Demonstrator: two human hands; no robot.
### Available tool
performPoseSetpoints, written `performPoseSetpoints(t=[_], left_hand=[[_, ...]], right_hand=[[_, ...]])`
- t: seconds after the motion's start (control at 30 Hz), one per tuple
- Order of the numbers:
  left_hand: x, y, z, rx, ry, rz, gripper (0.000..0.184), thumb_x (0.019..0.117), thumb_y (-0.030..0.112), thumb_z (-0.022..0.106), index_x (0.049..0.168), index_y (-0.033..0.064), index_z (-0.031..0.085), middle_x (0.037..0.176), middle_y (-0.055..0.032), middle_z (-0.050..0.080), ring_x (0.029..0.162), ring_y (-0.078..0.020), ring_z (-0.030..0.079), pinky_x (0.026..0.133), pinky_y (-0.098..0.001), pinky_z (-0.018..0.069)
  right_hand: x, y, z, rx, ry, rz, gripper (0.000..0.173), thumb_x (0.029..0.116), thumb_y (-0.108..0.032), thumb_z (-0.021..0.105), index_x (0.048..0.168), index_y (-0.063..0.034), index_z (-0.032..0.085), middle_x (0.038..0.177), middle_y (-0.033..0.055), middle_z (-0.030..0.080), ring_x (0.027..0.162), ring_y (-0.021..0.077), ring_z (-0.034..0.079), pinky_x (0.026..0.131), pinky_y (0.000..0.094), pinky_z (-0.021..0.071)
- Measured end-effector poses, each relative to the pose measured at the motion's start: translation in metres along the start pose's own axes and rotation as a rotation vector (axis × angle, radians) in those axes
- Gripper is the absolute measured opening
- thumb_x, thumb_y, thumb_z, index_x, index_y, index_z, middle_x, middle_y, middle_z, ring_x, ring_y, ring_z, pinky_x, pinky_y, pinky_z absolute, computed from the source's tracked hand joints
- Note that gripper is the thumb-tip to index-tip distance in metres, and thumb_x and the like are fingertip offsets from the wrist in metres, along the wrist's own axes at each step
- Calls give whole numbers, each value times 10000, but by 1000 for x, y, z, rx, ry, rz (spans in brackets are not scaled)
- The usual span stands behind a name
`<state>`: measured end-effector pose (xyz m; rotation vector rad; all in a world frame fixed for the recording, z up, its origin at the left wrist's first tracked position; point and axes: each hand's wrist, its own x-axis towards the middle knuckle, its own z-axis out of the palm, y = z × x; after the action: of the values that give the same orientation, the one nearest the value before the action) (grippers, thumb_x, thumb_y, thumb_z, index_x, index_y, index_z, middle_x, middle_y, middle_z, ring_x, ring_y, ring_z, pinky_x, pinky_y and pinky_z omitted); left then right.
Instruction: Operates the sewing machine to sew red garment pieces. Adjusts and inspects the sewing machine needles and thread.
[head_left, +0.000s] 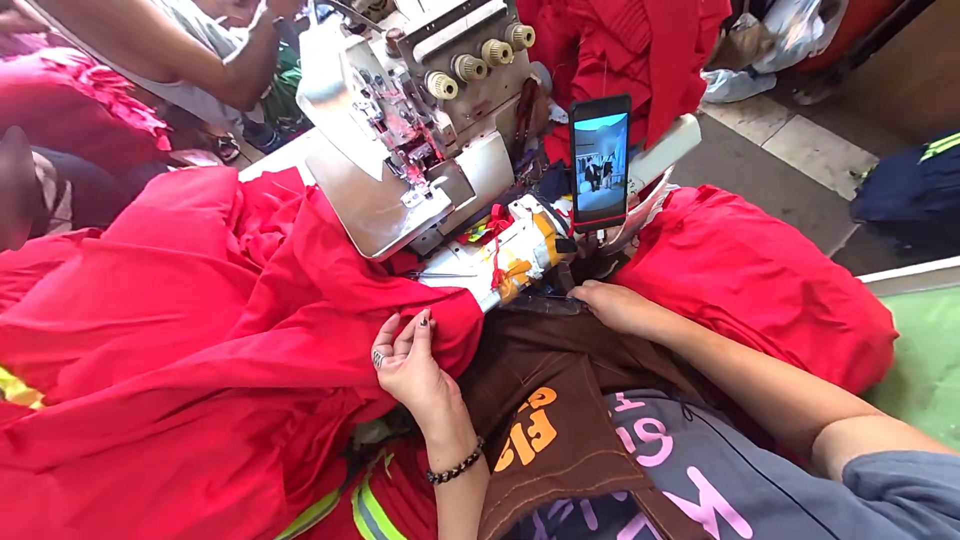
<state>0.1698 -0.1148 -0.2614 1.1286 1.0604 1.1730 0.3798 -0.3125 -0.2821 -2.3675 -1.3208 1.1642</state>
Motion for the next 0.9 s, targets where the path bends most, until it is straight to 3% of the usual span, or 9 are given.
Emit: performPoseSetpoints(t=[0.07,0.1,0.17,0.23,0.4,0.53,0.7,0.8,0.9], left_hand=[[0,0,0,-1,-3,-3,435,870,-143,677,1260,-82,496,892,-99,739,759,-160,741,747,-309,627],[0,0,0,-4,-5,-3,431,870,-143,676,1257,-80,499,890,-96,740,759,-155,740,746,-305,626],[0,0,-1,-1,-9,-5,425,876,-138,674,1256,-73,495,890,-95,739,756,-154,740,743,-304,626],[0,0,-1,2,-8,-9,422,882,-142,664,1263,-77,494,896,-100,736,754,-157,739,746,-305,627],[-1,2,-2,-5,2,-32,419,873,-164,656,1245,-59,493,884,-88,729,752,-147,734,744,-303,626],[-1,1,-1,-21,15,-51,425,863,-158,678,1233,-37,508,883,-84,736,752,-151,733,757,-314,624],[-1,-2,-2,-31,13,-50,438,857,-153,691,1244,-39,522,905,-95,741,778,-171,741,776,-331,628],[0,-1,-3,-30,8,-53,435,859,-151,691,1246,-39,527,911,-95,743,788,-170,743,776,-333,630],[0,-2,-4,-26,9,-58,431,859,-150,692,1240,-26,532,917,-91,749,791,-170,745,778,-327,627]], right_hand=[[0,3,1,36,-18,60,409,1039,-6,450,1440,-29,525,1378,252,565,1246,403,588,1059,564,457],[0,3,1,62,-31,100,406,1058,-38,440,1460,-23,491,1360,243,577,1166,381,634,1014,541,495],[0,-2,1,128,-47,181,391,1098,-119,407,1481,-44,433,1182,203,640,853,294,696,794,455,579],[2,-6,0,176,-57,218,405,1111,-165,394,1504,-65,407,1097,183,652,729,254,677,700,411,582],[19,-4,7,281,33,156,394,1098,-108,378,1477,-40,461,1106,194,678,808,282,674,783,454,558],[33,-4,16,537,85,135,455,1085,-68,415,1535,-28,364,1145,174,648,765,175,647,737,345,561],[49,4,35,655,70,78,589,1011,48,466,1571,-48,313,1263,238,600,882,223,685,827,378,577],[51,8,39,677,102,99,519,1030,26,466,1537,-65,405,1152,188,678,776,173,691,758,337,581],[48,8,37,764,140,104,467,1032,22,500,1491,-51,459,1153,150,699,664,121,671,644,287,580]])
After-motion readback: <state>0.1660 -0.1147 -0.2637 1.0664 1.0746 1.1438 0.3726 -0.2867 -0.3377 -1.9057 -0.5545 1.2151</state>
